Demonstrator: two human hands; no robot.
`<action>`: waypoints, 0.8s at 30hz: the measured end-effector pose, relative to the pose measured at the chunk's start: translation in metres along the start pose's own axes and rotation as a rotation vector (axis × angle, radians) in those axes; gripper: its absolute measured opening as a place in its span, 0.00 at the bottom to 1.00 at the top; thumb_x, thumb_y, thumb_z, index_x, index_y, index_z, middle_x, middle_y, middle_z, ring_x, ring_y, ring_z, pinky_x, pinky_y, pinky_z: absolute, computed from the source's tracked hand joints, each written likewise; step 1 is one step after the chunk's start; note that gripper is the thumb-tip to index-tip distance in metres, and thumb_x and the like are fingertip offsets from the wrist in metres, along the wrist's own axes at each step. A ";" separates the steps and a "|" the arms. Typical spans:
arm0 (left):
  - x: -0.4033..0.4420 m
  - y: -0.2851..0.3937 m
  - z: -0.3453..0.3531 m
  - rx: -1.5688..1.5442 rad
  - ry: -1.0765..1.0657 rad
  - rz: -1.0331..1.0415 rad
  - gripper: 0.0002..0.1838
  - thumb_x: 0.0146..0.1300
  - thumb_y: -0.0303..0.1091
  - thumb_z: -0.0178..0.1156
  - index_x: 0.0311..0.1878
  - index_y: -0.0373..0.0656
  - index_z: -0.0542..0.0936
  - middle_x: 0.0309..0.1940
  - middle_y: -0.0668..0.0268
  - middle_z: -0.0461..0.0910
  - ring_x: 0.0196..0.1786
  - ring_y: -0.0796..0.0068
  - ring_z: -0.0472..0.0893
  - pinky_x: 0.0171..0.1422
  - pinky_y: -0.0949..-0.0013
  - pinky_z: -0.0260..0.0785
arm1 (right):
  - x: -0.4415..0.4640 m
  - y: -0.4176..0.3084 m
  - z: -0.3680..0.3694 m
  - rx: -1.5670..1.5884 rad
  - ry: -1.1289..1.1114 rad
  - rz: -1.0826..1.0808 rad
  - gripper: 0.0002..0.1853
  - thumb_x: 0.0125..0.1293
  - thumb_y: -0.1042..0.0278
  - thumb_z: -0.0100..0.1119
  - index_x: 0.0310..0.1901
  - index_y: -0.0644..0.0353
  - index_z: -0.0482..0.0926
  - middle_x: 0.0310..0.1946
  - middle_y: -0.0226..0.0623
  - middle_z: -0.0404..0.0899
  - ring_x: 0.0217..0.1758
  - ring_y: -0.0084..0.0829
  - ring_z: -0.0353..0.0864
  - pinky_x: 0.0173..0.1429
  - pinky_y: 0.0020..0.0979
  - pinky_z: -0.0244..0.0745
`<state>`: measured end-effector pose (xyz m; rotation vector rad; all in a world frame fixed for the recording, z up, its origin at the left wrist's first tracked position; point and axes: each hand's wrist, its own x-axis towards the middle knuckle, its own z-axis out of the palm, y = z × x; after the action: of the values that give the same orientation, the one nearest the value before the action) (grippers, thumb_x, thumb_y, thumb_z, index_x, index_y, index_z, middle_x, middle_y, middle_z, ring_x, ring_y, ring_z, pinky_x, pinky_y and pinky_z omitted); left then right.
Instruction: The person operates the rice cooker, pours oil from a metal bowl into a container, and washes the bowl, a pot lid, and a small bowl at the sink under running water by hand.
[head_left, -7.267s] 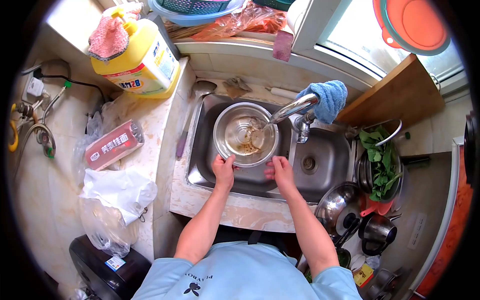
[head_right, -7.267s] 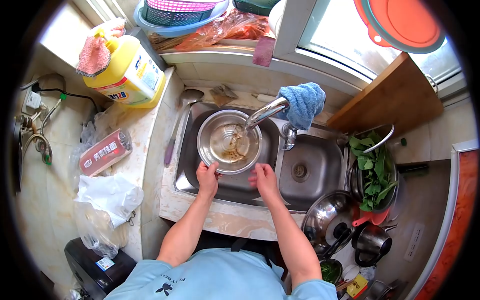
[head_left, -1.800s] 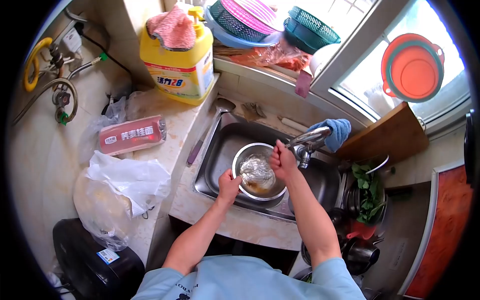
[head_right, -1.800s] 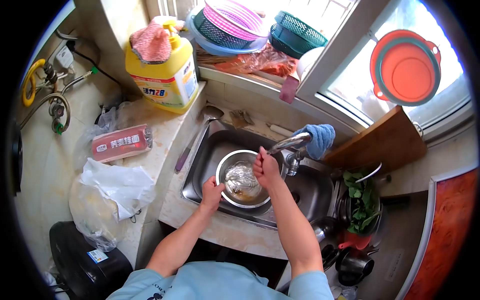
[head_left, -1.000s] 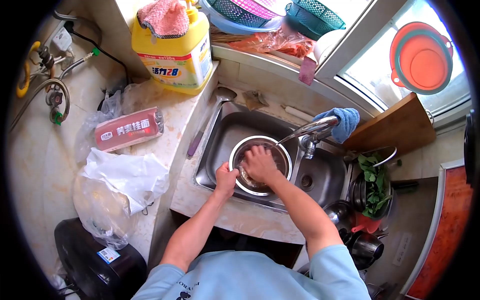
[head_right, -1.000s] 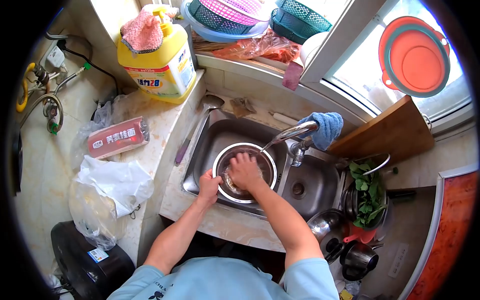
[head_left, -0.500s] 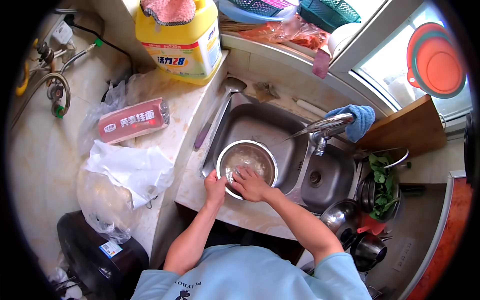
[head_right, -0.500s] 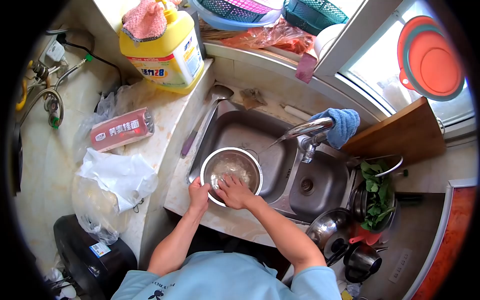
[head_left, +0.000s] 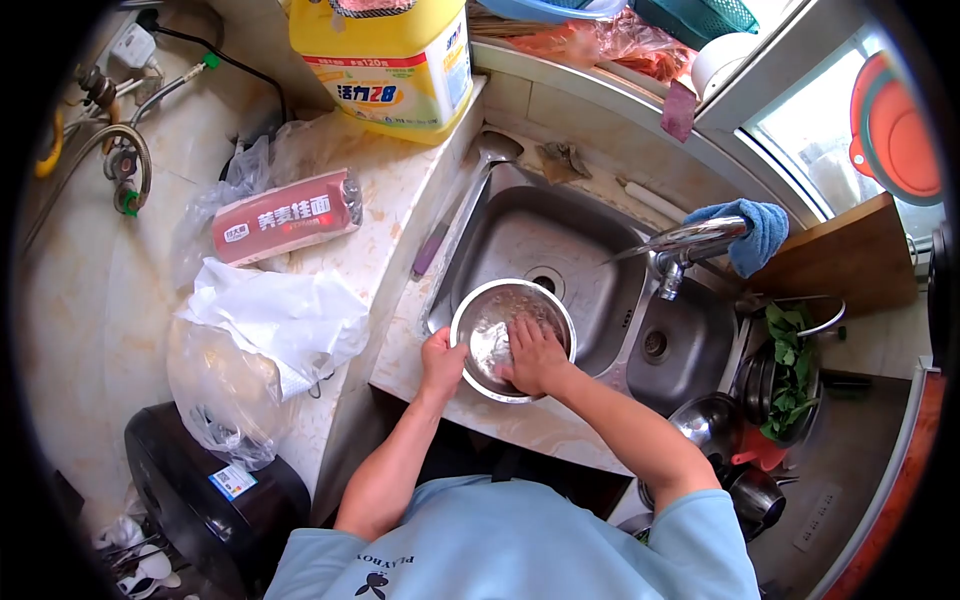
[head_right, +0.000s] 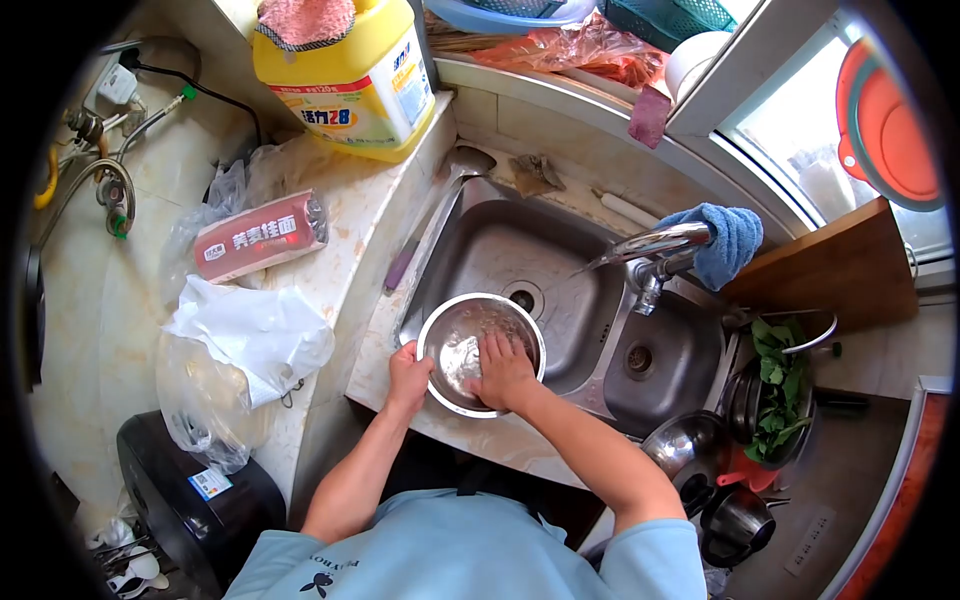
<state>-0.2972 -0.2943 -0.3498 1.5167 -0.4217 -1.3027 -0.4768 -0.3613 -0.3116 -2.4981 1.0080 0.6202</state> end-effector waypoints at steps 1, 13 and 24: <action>0.001 -0.003 0.002 -0.038 -0.006 0.007 0.14 0.50 0.14 0.51 0.40 0.34 0.80 0.33 0.67 0.82 0.33 0.81 0.80 0.38 0.76 0.72 | -0.004 -0.004 -0.002 -0.018 -0.040 0.025 0.43 0.71 0.35 0.40 0.74 0.66 0.55 0.76 0.49 0.53 0.80 0.50 0.47 0.77 0.52 0.48; 0.000 -0.001 0.019 0.037 0.073 0.216 0.05 0.52 0.17 0.53 0.27 0.39 0.74 0.23 0.77 0.71 0.27 0.88 0.66 0.29 0.77 0.59 | 0.051 0.014 0.015 0.421 0.233 0.373 0.17 0.74 0.54 0.41 0.44 0.61 0.72 0.38 0.56 0.83 0.40 0.55 0.85 0.47 0.55 0.78; 0.029 -0.008 0.030 0.243 0.104 0.347 0.08 0.51 0.19 0.55 0.21 0.40 0.68 0.17 0.77 0.66 0.24 0.87 0.62 0.24 0.74 0.55 | 0.034 0.010 0.025 0.619 0.093 -0.110 0.20 0.67 0.54 0.49 0.43 0.65 0.79 0.43 0.53 0.80 0.52 0.52 0.78 0.58 0.49 0.71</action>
<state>-0.3163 -0.3280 -0.3670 1.6170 -0.7606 -0.9218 -0.4686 -0.3745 -0.3520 -2.0225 0.9117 0.1223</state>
